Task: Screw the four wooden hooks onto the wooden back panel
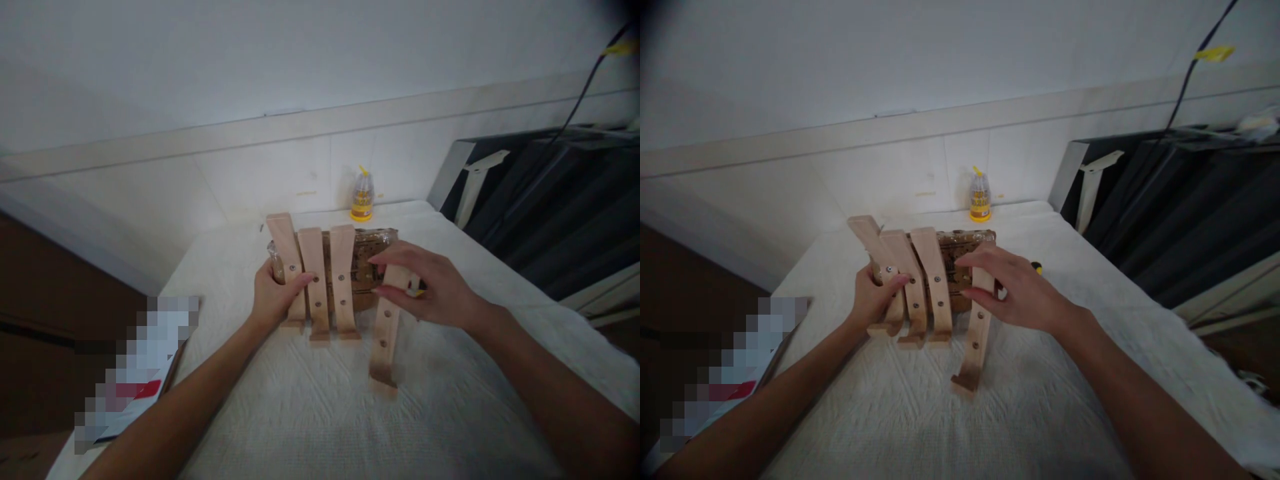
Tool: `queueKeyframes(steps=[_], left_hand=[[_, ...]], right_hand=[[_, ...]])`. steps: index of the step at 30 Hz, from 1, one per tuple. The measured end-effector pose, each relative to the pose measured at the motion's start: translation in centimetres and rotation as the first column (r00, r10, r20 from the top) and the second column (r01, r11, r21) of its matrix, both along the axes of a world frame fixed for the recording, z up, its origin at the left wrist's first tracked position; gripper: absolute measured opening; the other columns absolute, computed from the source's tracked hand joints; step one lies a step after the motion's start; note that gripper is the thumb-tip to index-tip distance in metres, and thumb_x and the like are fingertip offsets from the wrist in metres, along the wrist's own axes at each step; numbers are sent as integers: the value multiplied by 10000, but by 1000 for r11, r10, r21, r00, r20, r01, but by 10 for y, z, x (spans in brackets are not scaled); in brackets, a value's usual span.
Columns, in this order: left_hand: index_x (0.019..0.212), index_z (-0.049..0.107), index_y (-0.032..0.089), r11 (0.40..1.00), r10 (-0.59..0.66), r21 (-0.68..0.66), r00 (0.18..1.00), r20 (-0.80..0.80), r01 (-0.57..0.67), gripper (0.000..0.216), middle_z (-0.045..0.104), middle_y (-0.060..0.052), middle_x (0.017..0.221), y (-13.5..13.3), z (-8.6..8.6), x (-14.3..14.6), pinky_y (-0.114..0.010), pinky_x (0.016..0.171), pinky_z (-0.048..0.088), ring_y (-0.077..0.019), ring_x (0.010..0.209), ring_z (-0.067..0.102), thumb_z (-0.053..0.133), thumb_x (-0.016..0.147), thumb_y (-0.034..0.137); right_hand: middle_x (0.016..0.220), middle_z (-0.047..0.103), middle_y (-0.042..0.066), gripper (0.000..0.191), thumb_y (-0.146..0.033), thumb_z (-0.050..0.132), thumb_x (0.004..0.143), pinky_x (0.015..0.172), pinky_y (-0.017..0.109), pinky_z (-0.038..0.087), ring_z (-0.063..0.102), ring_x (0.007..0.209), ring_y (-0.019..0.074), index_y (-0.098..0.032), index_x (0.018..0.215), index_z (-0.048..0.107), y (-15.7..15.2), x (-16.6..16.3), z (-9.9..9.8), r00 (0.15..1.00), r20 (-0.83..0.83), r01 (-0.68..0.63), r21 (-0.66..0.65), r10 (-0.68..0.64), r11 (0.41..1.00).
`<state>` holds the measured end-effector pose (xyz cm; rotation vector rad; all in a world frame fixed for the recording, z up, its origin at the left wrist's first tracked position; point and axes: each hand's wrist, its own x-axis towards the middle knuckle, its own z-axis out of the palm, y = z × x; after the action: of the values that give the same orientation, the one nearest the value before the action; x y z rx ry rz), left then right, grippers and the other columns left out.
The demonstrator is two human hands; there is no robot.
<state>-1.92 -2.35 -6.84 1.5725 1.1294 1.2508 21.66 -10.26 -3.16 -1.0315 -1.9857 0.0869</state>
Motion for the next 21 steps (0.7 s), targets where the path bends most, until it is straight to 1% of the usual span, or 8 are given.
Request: queueKeyframes(steps=[3, 6, 9, 11, 13, 15, 19, 21], left_hand=[[803, 624, 157, 999, -26, -36, 1000, 3, 26, 379, 691, -50, 812, 3, -1, 0, -270, 625, 522, -192, 739, 640, 767, 547, 397], [831, 646, 146, 993, -67, -96, 997, 34, 70, 407, 701, -63, 835, 3, 2, 0, -273, 627, 531, -200, 755, 651, 767, 551, 416], [862, 655, 136, 982, -94, -156, 993, 68, 103, 436, 706, -72, 869, 1, 5, 1, -269, 624, 540, -200, 765, 659, 762, 562, 435], [859, 660, 128, 979, -83, -182, 993, 83, 97, 463, 710, -76, 863, 1, 5, 1, -267, 619, 544, -198, 749, 662, 771, 544, 448], [853, 665, 122, 976, -83, -191, 992, 95, 100, 493, 713, -78, 851, 1, 5, 0, -268, 620, 548, -198, 735, 664, 786, 513, 457], [863, 671, 120, 973, -111, -191, 989, 101, 128, 503, 717, -80, 864, 2, 4, -1, -269, 631, 552, -199, 745, 669, 790, 511, 459], [920, 672, 120, 966, -159, -188, 981, 111, 178, 528, 720, -84, 912, 3, 5, -2, -264, 653, 553, -198, 777, 675, 784, 532, 460], [910, 674, 114, 966, -153, -193, 982, 111, 173, 545, 721, -88, 901, 3, 6, -2, -264, 652, 551, -198, 764, 675, 795, 507, 461]], right_hand=[[985, 657, 48, 321, -213, 595, 788, 727, 322, 541, 644, 865, 186, -251, 1103, 546, 1, 2, -4, 997, 13, -71, -101, 73, 992], [956, 637, 38, 376, -253, 624, 774, 681, 301, 560, 650, 829, 166, -254, 1124, 486, 2, 3, -2, 978, -200, -105, -245, 56, 964], [788, 659, -21, 506, -282, 726, 673, 627, 298, 571, 671, 704, 158, -278, 1086, 434, 4, 4, 2, 863, -501, -150, -371, -62, 917], [725, 674, -37, 518, -271, 788, 579, 612, 297, 569, 672, 656, 157, -268, 985, 466, 7, 5, 3, 776, -615, -147, -391, -139, 909], [717, 673, -30, 407, -267, 805, 545, 629, 299, 565, 662, 658, 146, -237, 840, 525, 13, 6, -1, 740, -654, -116, -356, -159, 927], [737, 659, -18, 277, -275, 784, 583, 669, 316, 559, 648, 703, 143, -218, 746, 568, 20, 6, -8, 742, -659, -85, -275, -124, 958], [974, 630, 12, 178, -245, 749, 651, 922, 409, 469, 588, 980, 175, -239, 758, 607, 30, 3, -21, 800, -599, 20, -27, -32, 999], [1083, 592, 20, 149, -231, 724, 686, 1004, 435, 394, 528, 1102, 189, -245, 761, 597, 31, 0, -23, 813, -582, 30, 25, -10, 999]])
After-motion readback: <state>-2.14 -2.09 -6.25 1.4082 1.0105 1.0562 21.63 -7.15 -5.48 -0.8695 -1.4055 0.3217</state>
